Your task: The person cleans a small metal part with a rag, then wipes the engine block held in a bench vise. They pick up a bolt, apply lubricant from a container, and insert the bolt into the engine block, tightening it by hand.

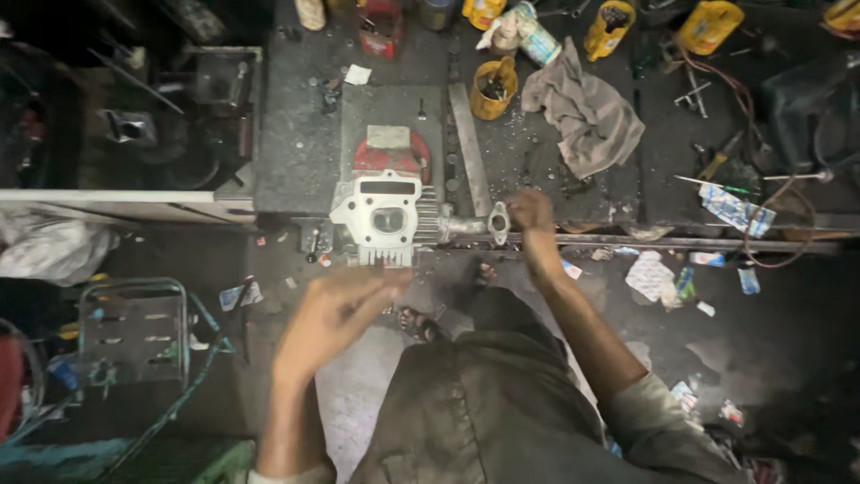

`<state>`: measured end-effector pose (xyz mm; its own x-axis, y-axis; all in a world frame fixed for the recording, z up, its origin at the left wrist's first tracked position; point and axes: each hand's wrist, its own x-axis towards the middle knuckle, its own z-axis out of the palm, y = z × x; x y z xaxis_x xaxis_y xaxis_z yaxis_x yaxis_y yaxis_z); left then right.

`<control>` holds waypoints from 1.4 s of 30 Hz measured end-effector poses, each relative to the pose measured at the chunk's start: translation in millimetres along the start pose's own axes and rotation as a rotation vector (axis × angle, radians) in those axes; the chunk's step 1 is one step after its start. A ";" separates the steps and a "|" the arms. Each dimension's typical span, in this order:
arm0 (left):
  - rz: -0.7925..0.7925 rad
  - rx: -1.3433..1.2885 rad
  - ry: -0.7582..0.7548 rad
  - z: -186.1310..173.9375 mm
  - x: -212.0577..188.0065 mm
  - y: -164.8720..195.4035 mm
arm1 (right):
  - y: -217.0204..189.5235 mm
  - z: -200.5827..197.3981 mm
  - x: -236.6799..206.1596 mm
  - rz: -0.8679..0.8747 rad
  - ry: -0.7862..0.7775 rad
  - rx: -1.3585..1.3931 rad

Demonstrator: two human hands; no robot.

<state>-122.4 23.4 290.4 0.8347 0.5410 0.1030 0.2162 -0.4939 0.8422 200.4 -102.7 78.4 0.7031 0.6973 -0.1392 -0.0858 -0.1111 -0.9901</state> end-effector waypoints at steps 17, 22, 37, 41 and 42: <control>0.062 0.660 0.005 -13.3 81.9 0.0 | -4.2 82.4 -25.9 0.578 -0.644 0.965; 0.112 0.642 -0.041 -17.5 88.9 -5.8 | -1.7 86.2 -14.5 0.542 -0.766 0.997; 0.064 0.453 0.269 -100.1 -33.3 -12.8 | 13.2 22.5 67.8 0.055 -0.750 0.195; 0.334 -0.157 0.554 -33.9 -71.3 -52.5 | 11.1 -75.5 168.2 -0.800 0.078 -0.710; 0.411 -0.293 0.613 -17.5 -78.6 -56.6 | 10.7 -95.6 191.5 -0.358 0.159 -0.979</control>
<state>-209.1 20.8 243.9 0.3725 0.6747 0.6372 -0.2623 -0.5821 0.7696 401.6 -38.0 42.9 0.6653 0.7093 0.2329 0.7028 -0.4898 -0.5160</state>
